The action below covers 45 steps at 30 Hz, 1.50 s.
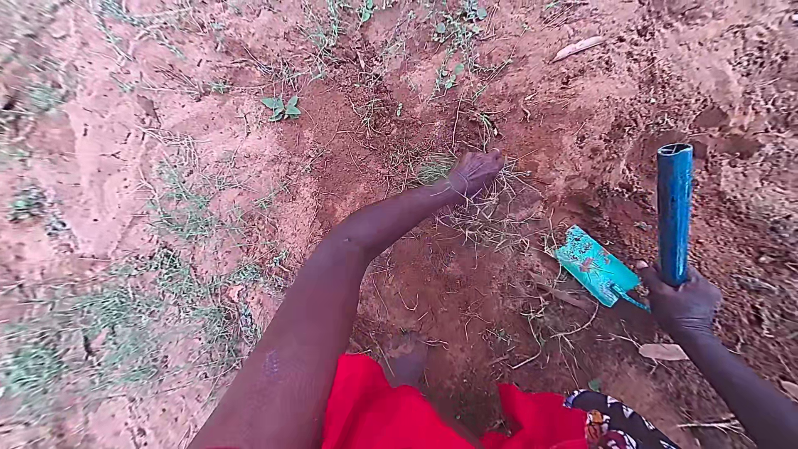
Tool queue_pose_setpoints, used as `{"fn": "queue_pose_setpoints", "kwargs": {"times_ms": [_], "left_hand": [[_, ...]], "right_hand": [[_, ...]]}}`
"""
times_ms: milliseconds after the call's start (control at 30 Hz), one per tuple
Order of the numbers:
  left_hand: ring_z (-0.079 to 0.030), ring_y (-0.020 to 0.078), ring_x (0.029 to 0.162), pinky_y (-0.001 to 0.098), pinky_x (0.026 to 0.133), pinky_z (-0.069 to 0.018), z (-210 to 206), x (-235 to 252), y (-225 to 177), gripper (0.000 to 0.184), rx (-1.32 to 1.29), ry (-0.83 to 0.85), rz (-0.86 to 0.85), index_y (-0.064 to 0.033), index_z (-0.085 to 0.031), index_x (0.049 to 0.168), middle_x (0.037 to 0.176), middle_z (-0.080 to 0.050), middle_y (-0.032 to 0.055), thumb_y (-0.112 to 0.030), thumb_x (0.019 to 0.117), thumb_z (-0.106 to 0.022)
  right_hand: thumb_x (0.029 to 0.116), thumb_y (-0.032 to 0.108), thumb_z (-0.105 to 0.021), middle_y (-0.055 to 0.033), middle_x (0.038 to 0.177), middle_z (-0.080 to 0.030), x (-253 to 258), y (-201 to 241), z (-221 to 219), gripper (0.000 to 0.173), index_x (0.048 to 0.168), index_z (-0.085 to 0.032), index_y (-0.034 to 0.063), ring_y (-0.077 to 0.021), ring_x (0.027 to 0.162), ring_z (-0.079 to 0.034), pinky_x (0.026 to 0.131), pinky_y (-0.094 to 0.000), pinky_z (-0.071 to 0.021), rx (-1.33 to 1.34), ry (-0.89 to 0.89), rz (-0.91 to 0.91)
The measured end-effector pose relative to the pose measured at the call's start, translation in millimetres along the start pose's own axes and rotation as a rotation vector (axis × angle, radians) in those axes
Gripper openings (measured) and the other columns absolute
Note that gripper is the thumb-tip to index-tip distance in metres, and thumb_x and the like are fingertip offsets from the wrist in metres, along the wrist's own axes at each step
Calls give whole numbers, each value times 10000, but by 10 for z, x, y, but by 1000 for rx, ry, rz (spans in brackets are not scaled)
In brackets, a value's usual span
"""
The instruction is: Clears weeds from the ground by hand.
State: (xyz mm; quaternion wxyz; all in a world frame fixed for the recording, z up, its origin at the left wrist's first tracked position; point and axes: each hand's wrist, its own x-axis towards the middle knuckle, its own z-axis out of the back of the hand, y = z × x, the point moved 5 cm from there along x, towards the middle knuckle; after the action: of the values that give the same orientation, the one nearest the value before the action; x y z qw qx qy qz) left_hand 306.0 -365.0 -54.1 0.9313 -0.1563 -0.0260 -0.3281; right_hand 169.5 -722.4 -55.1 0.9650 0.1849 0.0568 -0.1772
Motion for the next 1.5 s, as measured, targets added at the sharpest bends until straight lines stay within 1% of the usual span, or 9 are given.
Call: {"fn": "queue_pose_setpoints", "kwargs": {"times_ms": [100,233,500,800,967,1033,1133,1367,1500], "left_hand": [[-666,439,1113,554,883,-537,-576,678,548,423,-34,337,297,70,-442,1472,1520,-482,244,7,1058,-388],[-572,423,1284,560,1010,-485,-658,929,799,296,-68,437,441,102,-588,1288,1391,-575,262,33,1028,-462],[-548,382,1334,547,1076,-439,-761,1028,865,315,-185,403,636,72,-595,1307,1388,-598,236,-44,1049,-457],[-625,424,1195,588,972,-501,-832,585,746,306,-129,501,329,33,-620,1242,1237,-660,240,-57,951,-636],[-641,441,1129,611,937,-491,-824,-161,119,298,-227,742,-15,39,-598,1246,1164,-664,256,-83,977,-632],[-649,445,1087,615,901,-495,-739,-329,77,311,-278,721,-74,39,-617,1224,1135,-666,258,-75,940,-671],[-631,484,1125,611,942,-484,-624,-164,356,267,-278,638,22,76,-585,1273,1181,-637,306,2,1032,-497],[-558,492,1263,614,1037,-457,-217,996,1223,332,-135,427,215,88,-546,1332,1362,-541,313,44,1005,-507],[-535,470,1320,583,1101,-412,-38,1647,1542,342,-238,323,465,142,-581,1273,1342,-574,347,-44,986,-578]], "right_hand": [[972,258,-615,-424,1010,-622,1,4,0,486,1172,-603,-185,-561,946,-609,863,-715,-407,-4,-3,-2],[966,264,-606,-419,1018,-621,1,9,1,505,1185,-594,-191,-549,953,-609,874,-712,-404,-1,2,-7],[949,297,-595,-331,852,-610,3,-5,-2,492,1073,-604,-178,-422,764,-583,735,-624,-421,19,-19,42],[935,312,-591,-349,872,-619,9,-5,-7,524,1094,-605,-187,-435,778,-594,747,-634,-425,20,-23,59],[921,326,-595,-330,840,-617,12,-19,-13,528,1067,-610,-181,-399,736,-585,721,-607,-431,30,-37,73],[928,311,-591,-349,866,-620,5,-3,-11,532,1087,-603,-197,-408,757,-589,740,-605,-432,33,-29,69],[931,313,-581,-359,865,-617,-1,1,0,535,1081,-601,-200,-430,757,-592,737,-622,-431,28,-29,69],[929,325,-588,-373,878,-628,47,-7,6,523,1069,-617,-178,-518,798,-613,737,-696,-420,13,-35,43],[934,323,-590,-376,850,-630,48,23,16,508,1058,-635,-169,-554,790,-619,723,-720,-419,18,-30,49]]}}
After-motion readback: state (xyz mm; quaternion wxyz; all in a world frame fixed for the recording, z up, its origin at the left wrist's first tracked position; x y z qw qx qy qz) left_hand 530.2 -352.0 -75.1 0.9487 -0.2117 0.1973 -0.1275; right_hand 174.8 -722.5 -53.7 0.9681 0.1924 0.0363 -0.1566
